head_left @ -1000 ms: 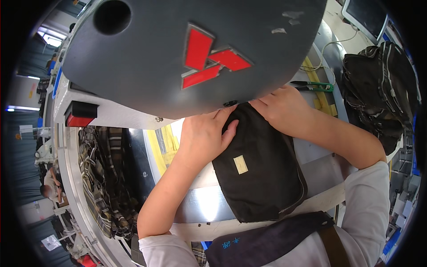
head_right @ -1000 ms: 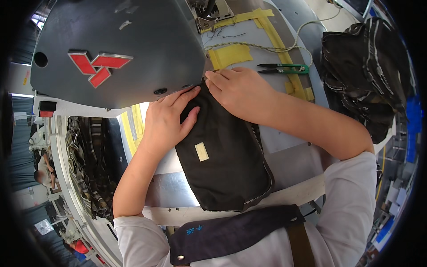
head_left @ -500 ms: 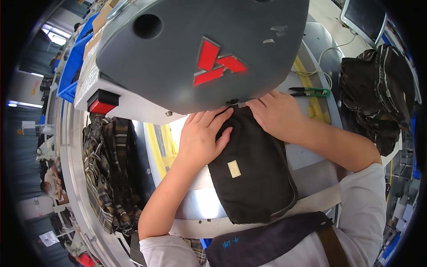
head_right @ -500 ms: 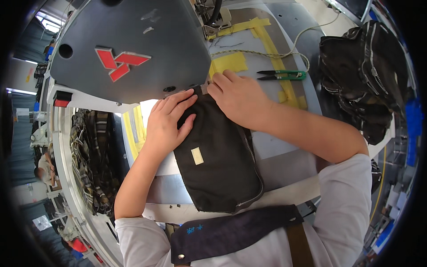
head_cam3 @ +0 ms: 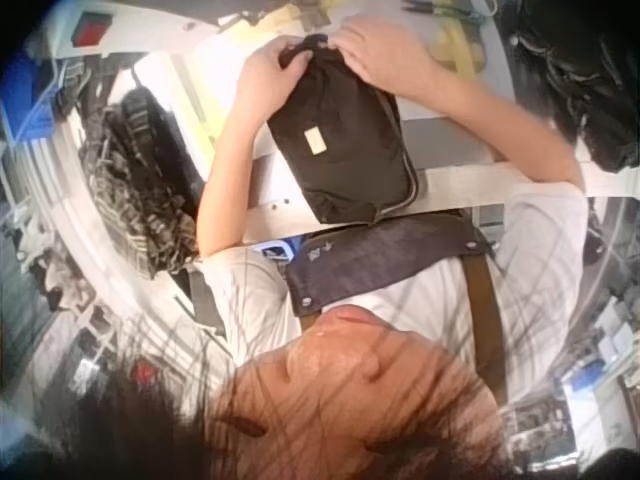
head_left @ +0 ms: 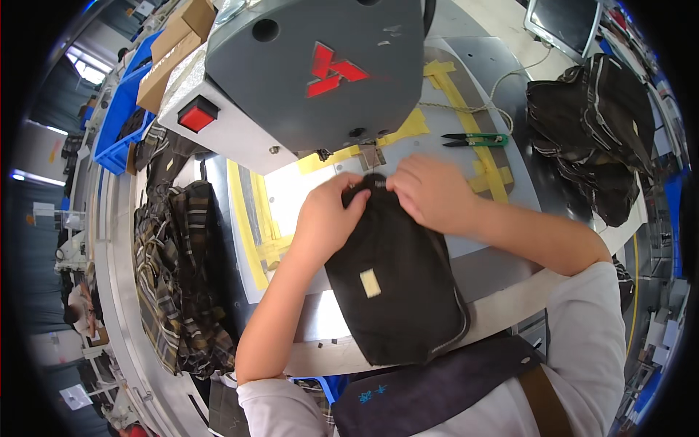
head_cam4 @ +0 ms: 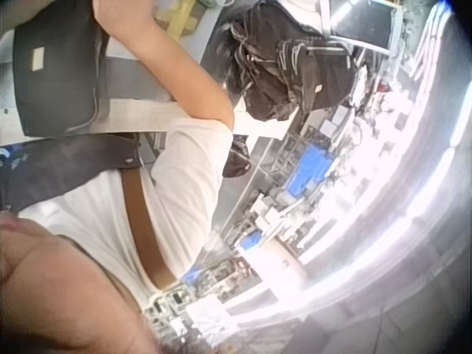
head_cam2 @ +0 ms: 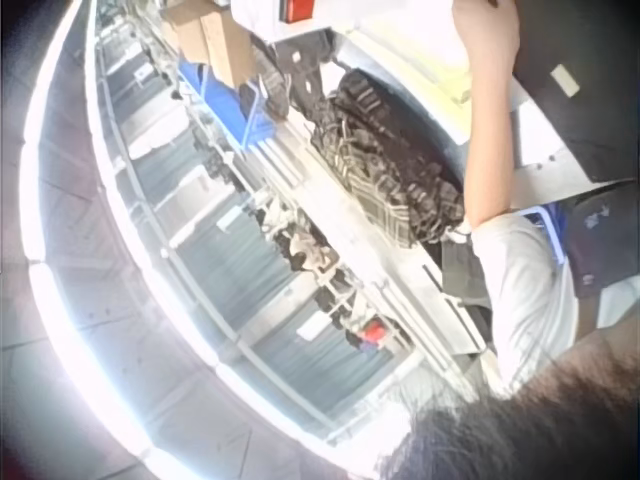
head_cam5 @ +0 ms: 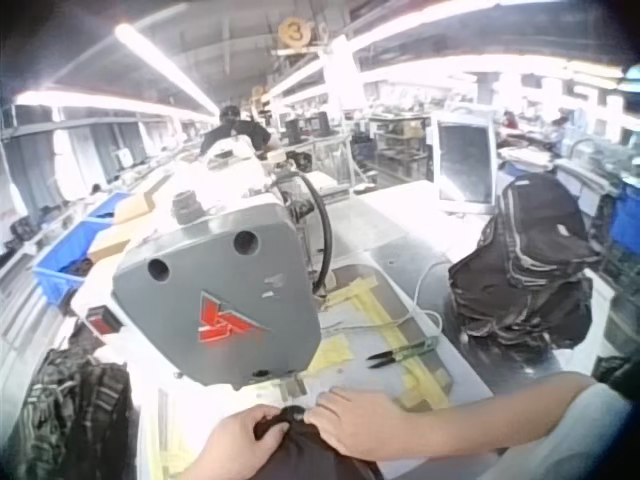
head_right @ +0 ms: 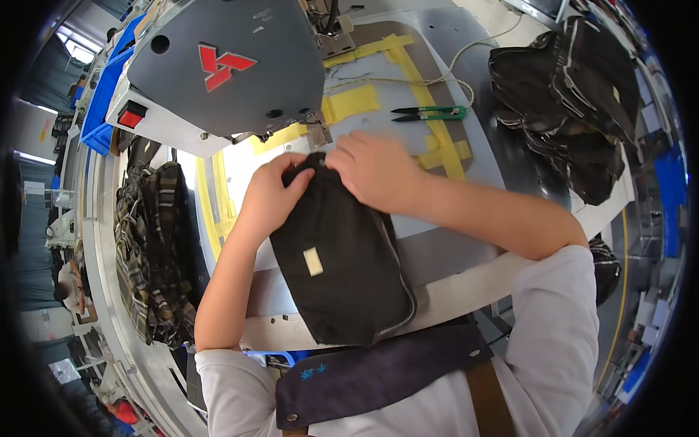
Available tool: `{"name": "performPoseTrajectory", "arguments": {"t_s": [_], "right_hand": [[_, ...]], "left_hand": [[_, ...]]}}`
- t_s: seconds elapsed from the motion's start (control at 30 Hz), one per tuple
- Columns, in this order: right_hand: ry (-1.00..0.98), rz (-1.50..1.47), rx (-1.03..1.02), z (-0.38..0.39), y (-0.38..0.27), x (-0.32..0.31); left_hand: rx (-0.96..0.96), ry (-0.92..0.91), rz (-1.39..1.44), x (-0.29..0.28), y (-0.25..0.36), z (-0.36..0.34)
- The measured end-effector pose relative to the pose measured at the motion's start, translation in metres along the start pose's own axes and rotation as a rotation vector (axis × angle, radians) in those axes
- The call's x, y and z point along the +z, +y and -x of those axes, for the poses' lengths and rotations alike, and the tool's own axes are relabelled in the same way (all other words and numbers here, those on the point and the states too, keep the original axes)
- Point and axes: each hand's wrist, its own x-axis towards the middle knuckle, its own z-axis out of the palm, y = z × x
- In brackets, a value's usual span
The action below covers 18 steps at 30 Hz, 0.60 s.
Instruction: The person sews a black fabric bag using a sewing machine, aligning the zipper and stitching along the edge. They repeatedly adjust the bag, trim threads with scissors, and inspect the zipper area before continuing to sew.
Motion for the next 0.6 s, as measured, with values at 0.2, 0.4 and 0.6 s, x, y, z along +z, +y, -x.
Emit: {"name": "performPoseTrajectory", "arguments": {"t_s": [0.2,0.4,0.6], "right_hand": [[-0.146,-0.233,-0.094,0.052,-0.047,-0.029],[0.08,0.3,0.176,0.043,0.041,-0.063],[-0.064,0.35,0.333,0.054,0.064,-0.067]], "left_hand": [[0.06,-0.406,0.406,-0.01,-0.002,0.053],[0.014,-0.429,0.518,-0.015,-0.002,0.051],[-0.05,-0.492,0.618,-0.016,-0.003,0.048]]}}
